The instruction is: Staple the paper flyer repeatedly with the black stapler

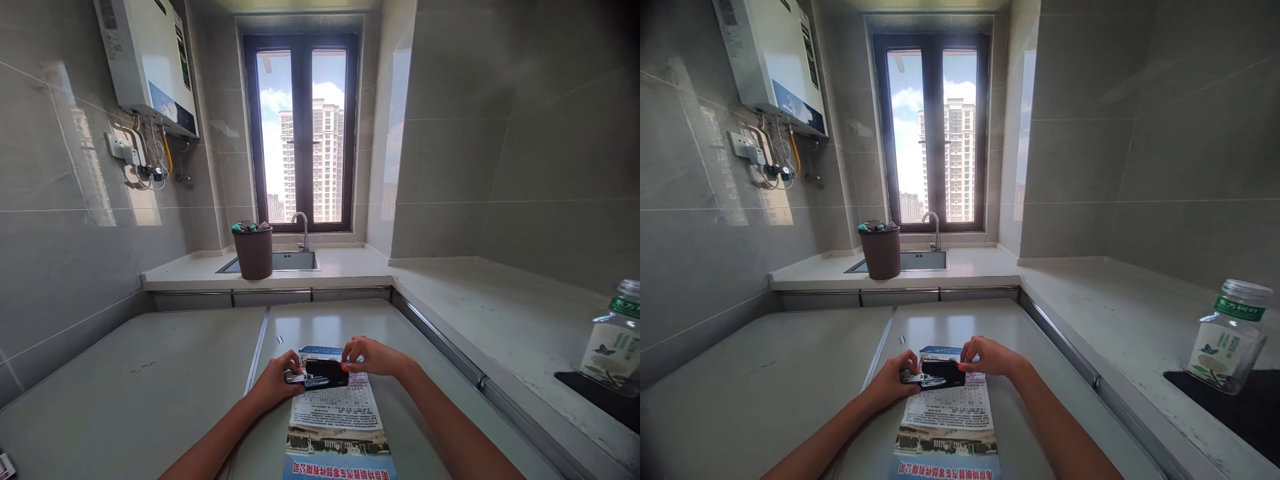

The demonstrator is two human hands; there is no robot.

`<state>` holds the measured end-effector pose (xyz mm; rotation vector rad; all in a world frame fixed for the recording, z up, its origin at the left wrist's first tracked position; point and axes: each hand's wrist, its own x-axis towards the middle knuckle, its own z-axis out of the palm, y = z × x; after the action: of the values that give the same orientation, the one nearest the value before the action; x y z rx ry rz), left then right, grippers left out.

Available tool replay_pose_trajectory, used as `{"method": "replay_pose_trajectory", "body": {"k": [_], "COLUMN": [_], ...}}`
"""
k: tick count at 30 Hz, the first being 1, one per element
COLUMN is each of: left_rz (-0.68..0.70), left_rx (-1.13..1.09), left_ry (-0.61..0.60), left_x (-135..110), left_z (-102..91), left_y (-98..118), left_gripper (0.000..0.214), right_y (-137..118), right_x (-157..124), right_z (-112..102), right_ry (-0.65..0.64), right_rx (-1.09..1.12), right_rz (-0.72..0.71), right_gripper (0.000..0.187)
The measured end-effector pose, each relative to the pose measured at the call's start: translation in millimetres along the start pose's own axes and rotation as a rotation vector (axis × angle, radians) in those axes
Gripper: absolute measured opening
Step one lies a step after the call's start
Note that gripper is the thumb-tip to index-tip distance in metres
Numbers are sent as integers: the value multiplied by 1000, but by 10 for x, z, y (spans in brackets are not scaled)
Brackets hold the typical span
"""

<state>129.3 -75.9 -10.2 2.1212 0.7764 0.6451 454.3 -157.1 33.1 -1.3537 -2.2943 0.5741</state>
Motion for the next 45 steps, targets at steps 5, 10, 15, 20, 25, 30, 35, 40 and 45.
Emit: {"method": "replay_pose_trajectory", "body": {"k": [5, 10, 15, 20, 25, 30, 35, 40, 45], "left_rz": [53, 61, 87, 36, -208, -307, -317, -377, -338], "left_rx": [57, 108, 22, -457, -991, -1145, -1193, -1208, -1219], "left_ry": [2, 6, 22, 189, 49, -175, -185, -82, 161], "left_x": [5, -8, -16, 73, 73, -6, 14, 64, 126], "left_z": [-11, -23, -16, 21, 43, 21, -7, -4, 7], "left_y": [-15, 3, -37, -161, -143, -36, -67, -139, -149], "left_gripper": [28, 24, 38, 66, 48, 35, 26, 28, 41], "right_y": [-57, -150, -138, -116, -250, -383, -418, -328, -198], "right_x": [130, 264, 301, 306, 273, 251, 232, 244, 298], "right_z": [196, 556, 749, 673, 574, 586, 580, 578, 599], "right_ry": [165, 198, 250, 493, 640, 643, 613, 618, 623], "right_rx": [25, 21, -165, -378, -700, -903, -965, -851, -445], "right_rz": [-74, -2, -35, -252, -502, -651, -682, -600, -235], "right_gripper": [31, 39, 26, 26, 29, 18, 14, 27, 33]}}
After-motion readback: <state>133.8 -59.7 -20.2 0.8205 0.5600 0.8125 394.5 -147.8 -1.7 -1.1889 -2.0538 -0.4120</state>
